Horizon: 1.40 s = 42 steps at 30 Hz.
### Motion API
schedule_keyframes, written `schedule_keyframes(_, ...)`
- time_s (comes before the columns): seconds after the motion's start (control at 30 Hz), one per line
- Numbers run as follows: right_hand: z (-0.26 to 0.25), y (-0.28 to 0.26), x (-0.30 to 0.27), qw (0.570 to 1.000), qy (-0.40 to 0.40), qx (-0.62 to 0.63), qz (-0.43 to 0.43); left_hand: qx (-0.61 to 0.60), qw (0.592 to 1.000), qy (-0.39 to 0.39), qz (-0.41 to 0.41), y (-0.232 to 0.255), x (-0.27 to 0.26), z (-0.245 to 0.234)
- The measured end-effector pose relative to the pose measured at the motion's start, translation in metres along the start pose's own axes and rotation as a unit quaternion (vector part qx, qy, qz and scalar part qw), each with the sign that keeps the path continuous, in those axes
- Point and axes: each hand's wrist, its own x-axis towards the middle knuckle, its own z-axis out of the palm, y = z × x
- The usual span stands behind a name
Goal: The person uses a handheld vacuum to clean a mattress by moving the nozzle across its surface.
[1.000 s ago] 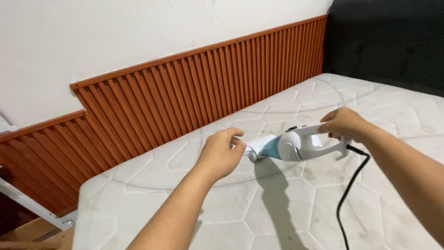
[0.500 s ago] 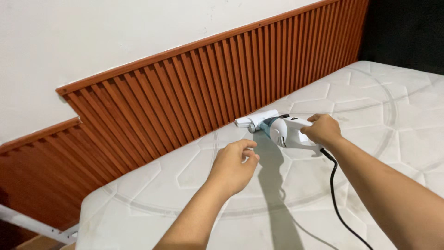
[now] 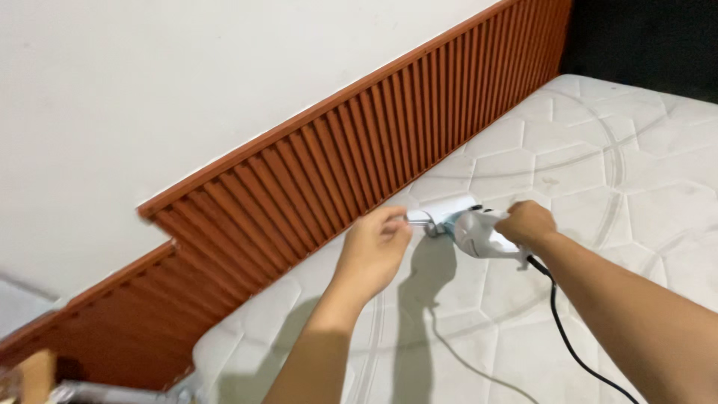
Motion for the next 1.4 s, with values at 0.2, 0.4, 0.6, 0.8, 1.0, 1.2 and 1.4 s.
schedule_keyframes(0.2,-0.024,-0.013,-0.081,0.995,-0.073,0.053,0.046,-0.062,0.997,-0.047,-0.011,0.026,0.021,0.006)
schedule_keyframes(0.4,-0.021,-0.040,-0.120,0.921,-0.057,0.384,0.017,-0.037,0.997,-0.061,0.011,0.010,0.056,0.069)
schedule_keyframes(0.6,-0.032,-0.054,-0.093,0.944,0.022,0.313,-0.105,-0.106,0.994,-0.022,-0.015,-0.019,0.081,0.126)
schedule_keyframes(0.8,-0.041,-0.045,-0.038,0.846,-0.169,0.491,-0.123,-0.176,0.981,0.040,-0.074,-0.017,0.101,0.138)
schedule_keyframes(1.0,-0.020,-0.019,0.005,0.858,-0.098,0.408,-0.295,-0.220,0.968,0.089,-0.081,0.006,0.109,0.139)
schedule_keyframes(1.2,-0.019,0.011,0.050,0.880,-0.145,0.376,-0.251,-0.254,0.956,0.096,-0.115,0.038,0.130,0.152)
schedule_keyframes(1.4,-0.061,-0.019,0.099,0.912,-0.211,0.324,-0.140,-0.229,0.963,0.070,-0.123,0.053,0.126,0.155)
